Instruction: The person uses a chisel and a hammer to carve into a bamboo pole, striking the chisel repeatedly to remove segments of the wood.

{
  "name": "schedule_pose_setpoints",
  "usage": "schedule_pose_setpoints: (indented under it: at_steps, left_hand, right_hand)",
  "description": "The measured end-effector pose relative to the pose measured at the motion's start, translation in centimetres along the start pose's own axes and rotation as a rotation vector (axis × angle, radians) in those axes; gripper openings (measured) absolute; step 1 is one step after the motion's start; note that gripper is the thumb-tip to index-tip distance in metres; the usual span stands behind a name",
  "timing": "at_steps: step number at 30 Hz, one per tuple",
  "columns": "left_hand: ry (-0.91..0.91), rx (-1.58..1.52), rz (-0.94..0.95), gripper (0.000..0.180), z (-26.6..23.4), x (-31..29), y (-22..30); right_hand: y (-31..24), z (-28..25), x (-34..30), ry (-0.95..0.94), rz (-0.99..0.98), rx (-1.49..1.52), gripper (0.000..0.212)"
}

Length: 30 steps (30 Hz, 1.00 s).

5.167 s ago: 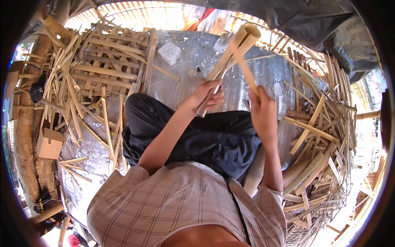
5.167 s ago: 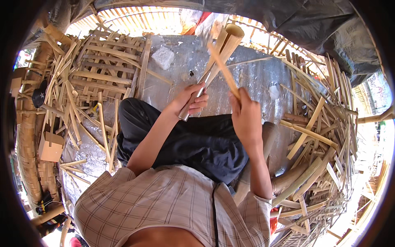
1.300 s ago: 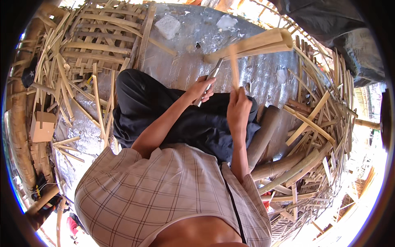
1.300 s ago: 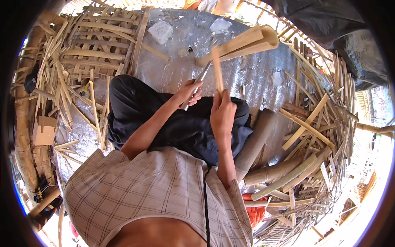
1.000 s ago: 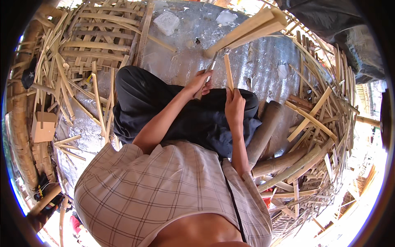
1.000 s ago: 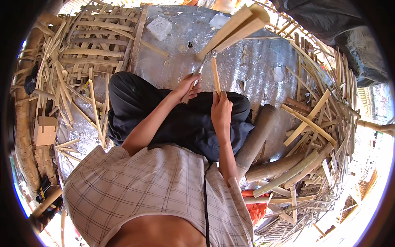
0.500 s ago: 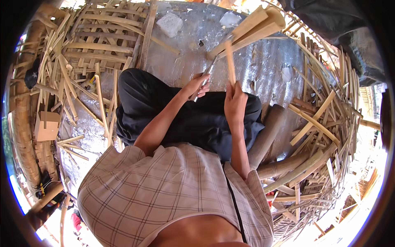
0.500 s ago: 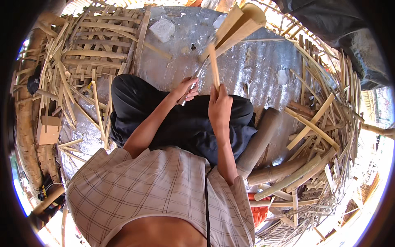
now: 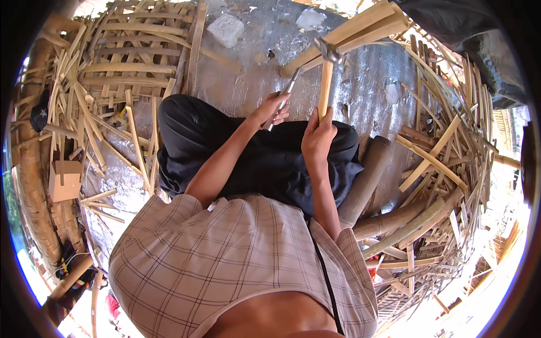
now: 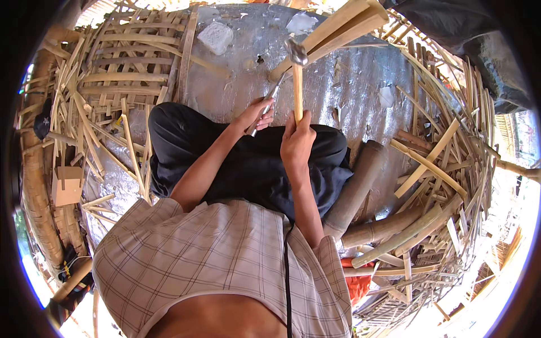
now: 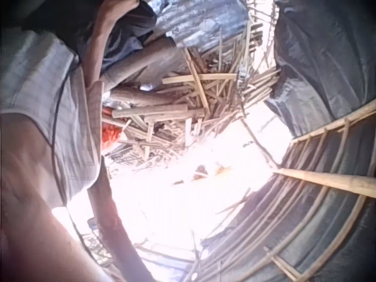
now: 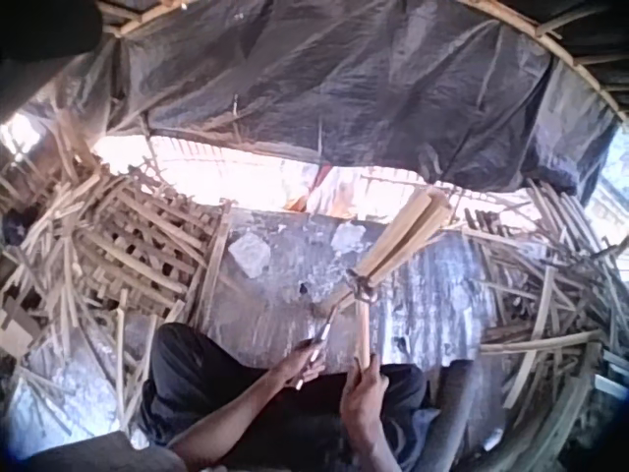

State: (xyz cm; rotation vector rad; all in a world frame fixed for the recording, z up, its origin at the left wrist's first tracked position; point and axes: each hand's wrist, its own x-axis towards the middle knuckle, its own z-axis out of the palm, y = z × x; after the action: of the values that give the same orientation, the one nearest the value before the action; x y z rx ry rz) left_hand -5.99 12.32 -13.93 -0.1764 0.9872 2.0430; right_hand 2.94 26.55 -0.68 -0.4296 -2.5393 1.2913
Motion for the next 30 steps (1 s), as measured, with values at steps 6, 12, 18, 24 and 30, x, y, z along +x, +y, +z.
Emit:
schedule_pose_setpoints:
  at_steps: [6,12,18,24,30]
  left_hand:
    - [0.033,0.141,0.045,0.026,-1.6,-0.1,-0.4]
    - [0.041,0.045,-0.001,0.025,-1.5,0.3,-0.1]
    - [0.067,0.100,0.028,0.026,-3.1,1.0,0.3]
    - [0.018,0.054,0.033,0.028,-3.0,0.7,-0.3]
    - [0.107,0.071,-0.048,0.030,-3.4,0.4,-0.1]
  right_hand:
    - [6.7,1.8,0.1,-0.132,-0.067,-0.212,0.022]
    - [4.3,2.9,-0.5,-0.008,0.070,-0.049,0.024]
    - [7.0,3.2,0.4,-0.158,-0.031,-0.155,0.023]
    - [6.1,5.1,-0.4,-0.035,0.112,-0.028,0.019]
    - [3.9,3.9,0.8,-0.123,0.025,-0.066,0.024]
